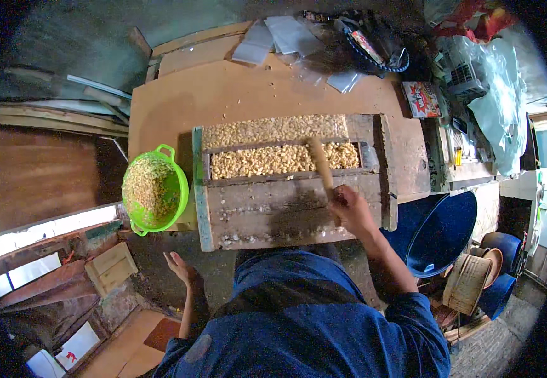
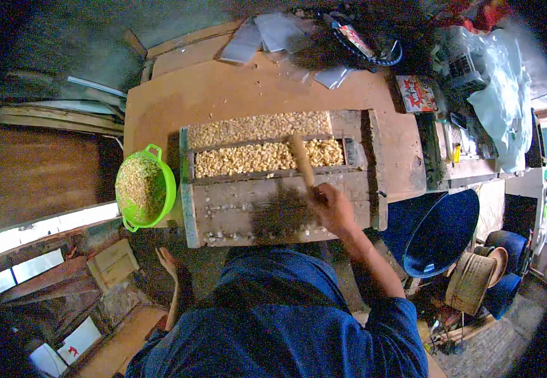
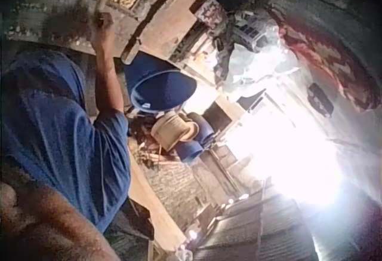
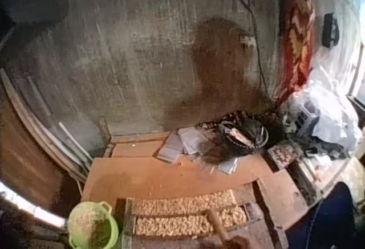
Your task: The person fills plastic bags with fermented soybeans inside a wooden mold, levels the beans by hand, compacts them with a wooden stick, and then uses a small tool to poke holes in the plastic bags.
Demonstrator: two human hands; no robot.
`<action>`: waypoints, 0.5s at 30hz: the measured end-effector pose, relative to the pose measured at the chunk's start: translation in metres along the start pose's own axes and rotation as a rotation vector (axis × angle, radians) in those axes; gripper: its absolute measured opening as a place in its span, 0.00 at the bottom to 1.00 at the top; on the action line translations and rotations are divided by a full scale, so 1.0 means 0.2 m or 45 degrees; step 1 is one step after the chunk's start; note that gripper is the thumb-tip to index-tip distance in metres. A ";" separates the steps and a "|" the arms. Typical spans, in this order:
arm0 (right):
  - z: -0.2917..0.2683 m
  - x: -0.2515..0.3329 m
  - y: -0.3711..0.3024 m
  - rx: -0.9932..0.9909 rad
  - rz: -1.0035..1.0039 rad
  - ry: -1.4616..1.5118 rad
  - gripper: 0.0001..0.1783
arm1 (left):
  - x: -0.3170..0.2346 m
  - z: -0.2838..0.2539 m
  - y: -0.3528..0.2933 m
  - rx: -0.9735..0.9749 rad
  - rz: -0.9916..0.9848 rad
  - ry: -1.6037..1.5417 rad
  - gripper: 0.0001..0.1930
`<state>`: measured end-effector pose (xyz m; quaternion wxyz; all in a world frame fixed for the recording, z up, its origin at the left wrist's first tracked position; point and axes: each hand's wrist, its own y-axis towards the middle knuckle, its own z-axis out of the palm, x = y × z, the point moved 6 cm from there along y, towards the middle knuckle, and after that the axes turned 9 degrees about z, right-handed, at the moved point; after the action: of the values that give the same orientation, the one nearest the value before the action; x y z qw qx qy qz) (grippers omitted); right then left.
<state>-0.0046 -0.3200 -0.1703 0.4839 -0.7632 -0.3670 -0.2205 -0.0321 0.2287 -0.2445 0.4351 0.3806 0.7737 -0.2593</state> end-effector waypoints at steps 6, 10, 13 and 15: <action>-0.21 0.01 -0.10 -0.012 0.084 0.278 0.08 | 0.34 -0.02 -0.19 0.240 -0.024 0.378 0.40; -0.14 -0.01 -0.08 0.053 0.113 0.170 0.09 | 0.33 0.07 -0.28 0.340 -0.134 0.409 0.41; -0.16 0.01 -0.08 -0.001 0.160 0.245 0.09 | 0.46 0.04 -0.30 0.344 -0.269 0.408 0.42; -0.22 -0.02 -0.10 -0.021 0.135 0.325 0.09 | 0.49 0.05 -0.30 0.404 -0.212 0.478 0.43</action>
<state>-0.0220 -0.3560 -0.1423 0.5312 -0.7513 -0.2596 -0.2931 -0.1090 0.2227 -0.3296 0.1958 0.4206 0.8192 -0.3372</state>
